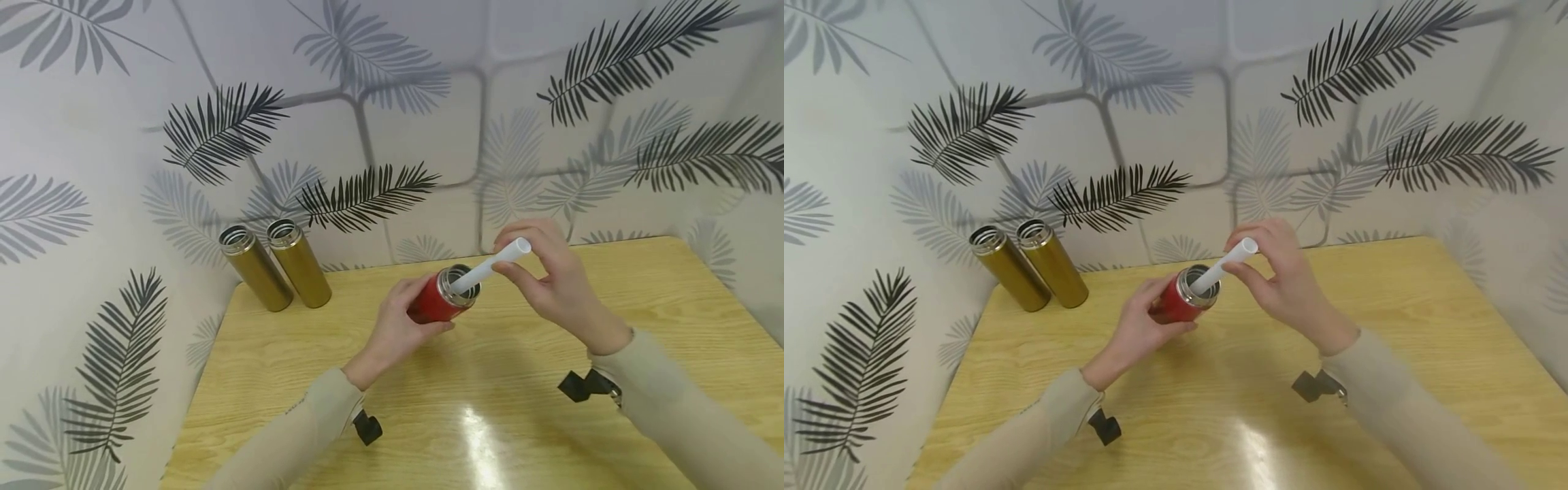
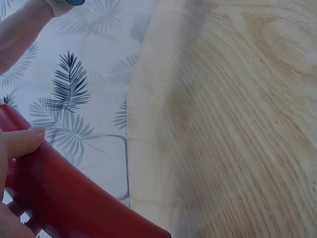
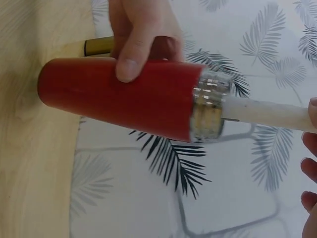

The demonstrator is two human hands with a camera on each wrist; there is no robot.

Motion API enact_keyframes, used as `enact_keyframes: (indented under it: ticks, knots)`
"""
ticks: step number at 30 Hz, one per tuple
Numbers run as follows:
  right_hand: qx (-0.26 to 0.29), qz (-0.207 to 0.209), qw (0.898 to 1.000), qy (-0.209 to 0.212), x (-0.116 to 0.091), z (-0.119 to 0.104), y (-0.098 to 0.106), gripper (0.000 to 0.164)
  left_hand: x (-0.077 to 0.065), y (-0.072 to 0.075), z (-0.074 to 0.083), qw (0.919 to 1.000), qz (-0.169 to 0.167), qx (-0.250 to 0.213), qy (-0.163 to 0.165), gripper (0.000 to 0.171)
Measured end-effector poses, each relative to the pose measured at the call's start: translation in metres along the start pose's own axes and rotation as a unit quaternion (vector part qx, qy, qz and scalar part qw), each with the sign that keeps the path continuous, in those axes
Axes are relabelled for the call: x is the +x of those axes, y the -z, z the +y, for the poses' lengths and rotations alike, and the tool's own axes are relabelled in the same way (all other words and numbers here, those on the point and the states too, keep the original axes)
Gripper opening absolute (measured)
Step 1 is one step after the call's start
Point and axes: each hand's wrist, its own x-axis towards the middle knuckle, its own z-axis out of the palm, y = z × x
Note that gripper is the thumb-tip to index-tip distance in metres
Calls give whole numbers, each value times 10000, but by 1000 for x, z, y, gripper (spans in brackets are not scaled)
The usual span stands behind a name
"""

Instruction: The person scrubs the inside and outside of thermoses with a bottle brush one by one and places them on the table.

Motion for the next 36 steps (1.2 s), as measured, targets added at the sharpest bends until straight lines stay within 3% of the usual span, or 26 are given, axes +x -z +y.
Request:
enact_keyframes:
  ticks: [5,11,19,29,36]
  knots:
    - [301,-20,9989,-350,7,-4,16,49,1,4,-1,10000,76,19,51,75]
    - [618,163,9951,-757,8,-1,29,37,2,5,-1,9999,50,-3,88,74]
    - [216,35,9981,-584,-2,9,13,52,4,4,3,9999,39,81,104,74]
    - [127,49,9989,-449,-19,15,-14,48,7,1,10,9993,-9,327,-157,74]
    - [40,35,9998,-207,-18,16,-10,44,8,1,12,9997,-60,218,-73,74]
